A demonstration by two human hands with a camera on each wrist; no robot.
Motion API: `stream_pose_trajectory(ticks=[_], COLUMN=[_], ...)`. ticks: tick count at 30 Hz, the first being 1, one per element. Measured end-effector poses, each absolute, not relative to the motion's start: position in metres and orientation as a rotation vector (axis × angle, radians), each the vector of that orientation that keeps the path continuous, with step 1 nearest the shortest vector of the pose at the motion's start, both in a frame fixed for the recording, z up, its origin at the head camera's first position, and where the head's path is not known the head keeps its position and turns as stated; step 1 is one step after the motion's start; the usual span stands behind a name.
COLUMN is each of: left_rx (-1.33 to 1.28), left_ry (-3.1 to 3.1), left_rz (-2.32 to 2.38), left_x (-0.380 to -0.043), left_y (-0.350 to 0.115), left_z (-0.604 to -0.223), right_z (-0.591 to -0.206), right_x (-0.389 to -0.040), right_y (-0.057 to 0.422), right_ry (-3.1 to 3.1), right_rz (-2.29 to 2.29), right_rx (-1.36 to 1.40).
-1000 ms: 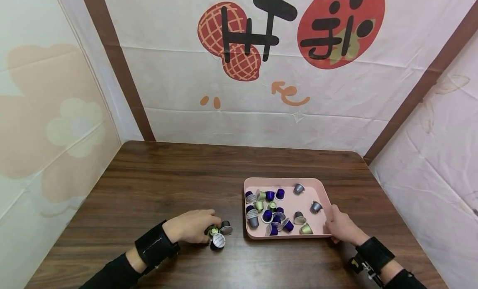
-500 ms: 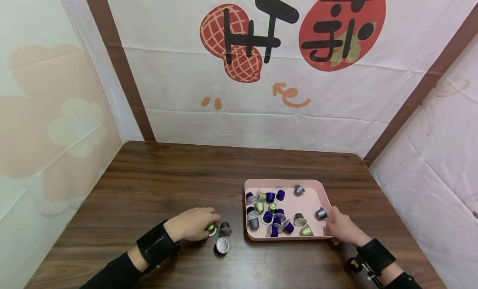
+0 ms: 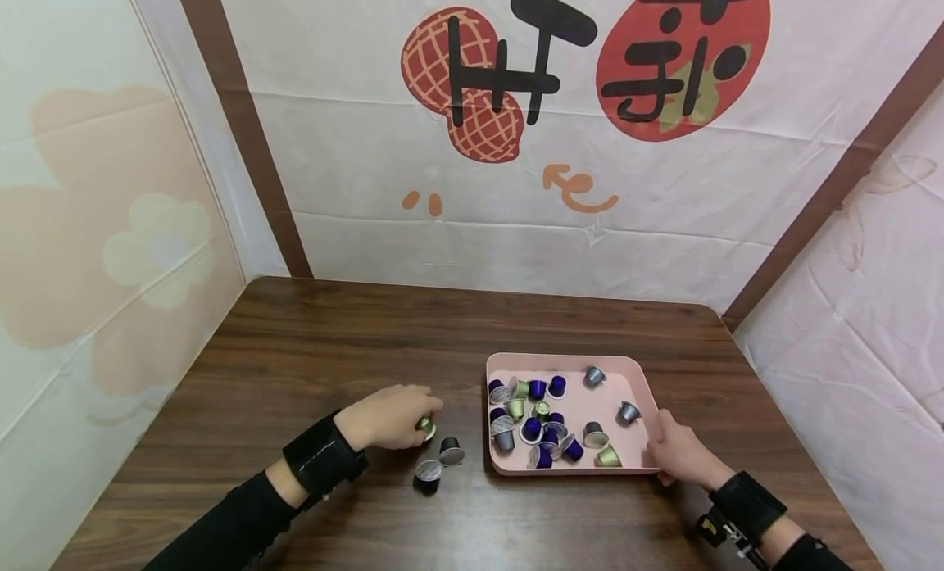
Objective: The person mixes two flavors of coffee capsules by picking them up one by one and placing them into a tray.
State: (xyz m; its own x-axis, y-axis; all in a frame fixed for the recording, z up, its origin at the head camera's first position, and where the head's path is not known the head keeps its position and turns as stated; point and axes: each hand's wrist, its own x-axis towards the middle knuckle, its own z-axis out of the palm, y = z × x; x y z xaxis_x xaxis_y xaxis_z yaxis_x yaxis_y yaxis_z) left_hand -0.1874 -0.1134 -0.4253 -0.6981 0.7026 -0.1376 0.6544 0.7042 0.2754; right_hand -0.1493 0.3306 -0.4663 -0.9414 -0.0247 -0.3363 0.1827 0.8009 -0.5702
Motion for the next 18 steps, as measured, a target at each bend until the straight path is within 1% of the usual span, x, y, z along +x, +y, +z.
stream_pose_trajectory(ticks=[5, 9, 18], left_rx=[1.095, 1.151, 1.220], left_ry=[2.714, 2.713, 2.661], left_rz=[0.320, 0.337, 0.305], left_x=[-0.204, -0.215, -0.231], left_y=[-0.097, -0.078, -0.029], left_z=[-0.408, -0.398, -0.380], right_z=[-0.465, -0.464, -0.466], right_x=[-0.149, -0.150, -0.151], right_y=[0.330, 0.331, 0.331], right_ry=[2.659, 2.648, 2.654], right_rz=[-0.875, -0.859, -0.873], right_rx=[0.127, 0.132, 0.136])
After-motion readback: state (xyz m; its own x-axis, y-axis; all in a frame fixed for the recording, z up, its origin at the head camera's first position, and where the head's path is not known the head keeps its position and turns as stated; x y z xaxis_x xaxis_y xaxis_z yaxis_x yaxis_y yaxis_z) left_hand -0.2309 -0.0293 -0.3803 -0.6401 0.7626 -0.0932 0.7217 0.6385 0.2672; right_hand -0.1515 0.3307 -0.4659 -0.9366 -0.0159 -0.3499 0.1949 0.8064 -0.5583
